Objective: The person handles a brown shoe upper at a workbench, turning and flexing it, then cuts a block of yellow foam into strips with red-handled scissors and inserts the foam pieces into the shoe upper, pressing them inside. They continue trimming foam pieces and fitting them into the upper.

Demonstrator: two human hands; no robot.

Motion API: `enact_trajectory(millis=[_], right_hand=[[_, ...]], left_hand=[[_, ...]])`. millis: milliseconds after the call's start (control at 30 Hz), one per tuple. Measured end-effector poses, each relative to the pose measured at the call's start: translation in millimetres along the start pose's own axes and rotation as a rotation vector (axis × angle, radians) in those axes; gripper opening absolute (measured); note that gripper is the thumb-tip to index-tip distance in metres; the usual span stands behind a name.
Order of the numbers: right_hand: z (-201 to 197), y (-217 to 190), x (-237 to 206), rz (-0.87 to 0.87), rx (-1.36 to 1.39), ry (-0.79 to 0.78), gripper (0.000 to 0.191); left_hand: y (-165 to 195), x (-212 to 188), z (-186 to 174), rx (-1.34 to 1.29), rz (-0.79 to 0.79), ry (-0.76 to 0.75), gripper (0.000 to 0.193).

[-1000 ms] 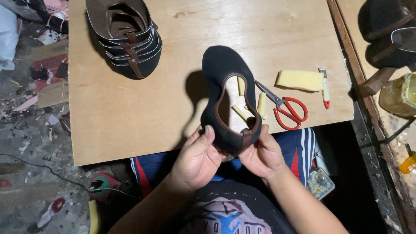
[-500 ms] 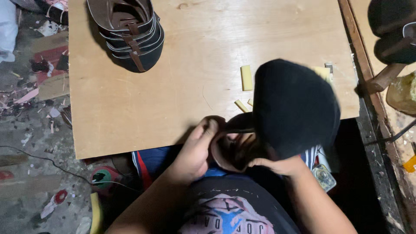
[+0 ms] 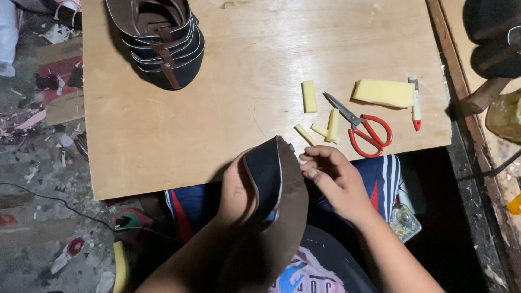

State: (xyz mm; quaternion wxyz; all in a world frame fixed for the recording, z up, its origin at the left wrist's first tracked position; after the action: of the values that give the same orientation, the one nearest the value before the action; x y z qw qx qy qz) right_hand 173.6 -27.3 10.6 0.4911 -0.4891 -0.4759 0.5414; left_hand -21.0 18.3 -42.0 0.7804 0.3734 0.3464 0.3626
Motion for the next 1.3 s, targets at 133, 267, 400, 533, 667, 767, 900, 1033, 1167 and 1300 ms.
enact_trajectory(millis=[133,267,400,533,667,767,900,1033,1167,1300], right_hand=[[4.5,36.4,6.5,0.289,0.083,-0.044,0.036],[3.5,48.0,6.1,0.389,-0.215,-0.012,0.022],[3.8,41.9,11.6,0.263,-0.171,0.009,0.019],[-0.2,38.9,14.8,0.243,-0.198,0.031,0.02],[2.4,39.6,16.8,0.282,-0.171,0.006,0.029],[6.7,40.0,19.1,0.295,0.019,-0.015,0.026],[3.6,43.5,20.0,0.257,-0.185,0.034,0.015],[-0.5,60.4,19.7,0.22,-0.139,0.041,0.013],[-5.8,73.1,19.6,0.273,-0.162,0.048,0.024],[-3.1,56.1,24.4,0.162,0.128,0.106,0.018]], left_hand=[[20.1,-8.7,17.9,0.009,0.191,0.007,0.028],[24.3,-10.1,20.3,0.323,0.174,0.05,0.021],[22.1,-7.4,18.5,0.194,0.203,0.014,0.021],[13.2,-4.0,21.3,0.254,0.127,-0.01,0.017],[1.2,2.0,8.9,0.349,-0.064,0.145,0.02],[-9.4,3.4,7.2,0.297,-0.134,0.074,0.022],[-30.2,-0.7,17.7,0.021,-0.274,-0.2,0.024],[-32.1,6.7,9.6,-0.052,-0.249,-0.24,0.026],[-27.1,11.9,6.4,-0.036,-0.206,-0.269,0.029],[-5.3,16.5,9.7,0.059,-0.05,-0.251,0.032]])
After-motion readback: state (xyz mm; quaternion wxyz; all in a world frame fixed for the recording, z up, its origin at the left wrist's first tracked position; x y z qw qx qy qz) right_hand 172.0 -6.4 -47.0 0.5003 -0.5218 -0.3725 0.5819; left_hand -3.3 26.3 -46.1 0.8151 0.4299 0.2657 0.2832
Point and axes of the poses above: each hand's wrist, its own x-axis towards the middle knuckle, its own z-axis out of the palm, y = z × x, the point moved 5 cm from there along x, towards the middle knuckle, and after that the axes turned 6 degrees about -y, right-handed, at the moved point
